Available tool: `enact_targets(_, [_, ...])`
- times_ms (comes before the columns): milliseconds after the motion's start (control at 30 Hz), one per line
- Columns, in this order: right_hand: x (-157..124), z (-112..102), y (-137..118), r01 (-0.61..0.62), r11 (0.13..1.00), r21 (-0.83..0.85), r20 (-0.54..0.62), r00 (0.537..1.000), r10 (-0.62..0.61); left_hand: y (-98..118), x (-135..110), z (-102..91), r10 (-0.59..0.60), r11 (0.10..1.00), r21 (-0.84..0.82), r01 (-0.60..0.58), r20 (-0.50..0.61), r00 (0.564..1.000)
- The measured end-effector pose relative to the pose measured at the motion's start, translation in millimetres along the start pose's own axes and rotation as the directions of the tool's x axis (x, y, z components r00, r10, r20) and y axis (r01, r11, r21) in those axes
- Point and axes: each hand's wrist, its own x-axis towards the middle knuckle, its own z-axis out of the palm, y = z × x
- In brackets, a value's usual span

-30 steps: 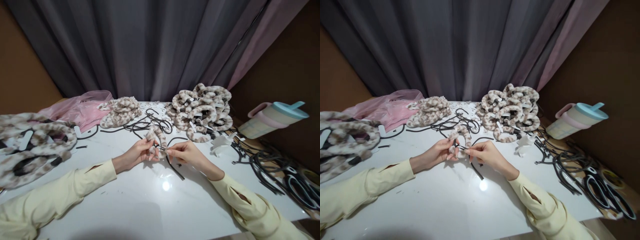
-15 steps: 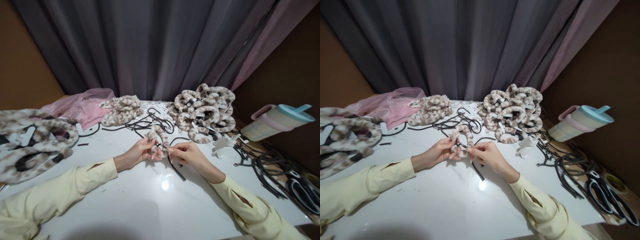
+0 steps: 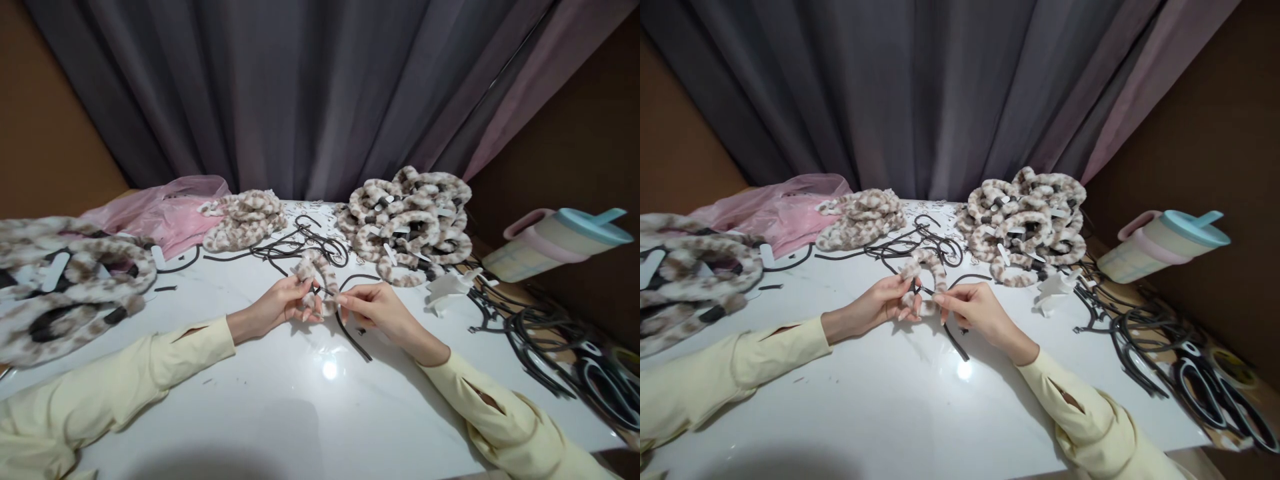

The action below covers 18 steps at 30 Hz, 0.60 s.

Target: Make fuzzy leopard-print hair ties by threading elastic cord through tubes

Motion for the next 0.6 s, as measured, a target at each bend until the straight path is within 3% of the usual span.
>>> enact_targets(267, [1,-2,3,0.015,0.999,-0.048,-0.004,1.0,-0.015,0,-2,2.3,-0.006,1.0,0.023,0.006,0.009,1.0])
enact_targets(600, [1,-10,2,-0.07,0.997,-0.015,0.004,0.998,0.07,1,-1,2.8,0.014,1.0,0.021,-0.014,-0.019,1.0])
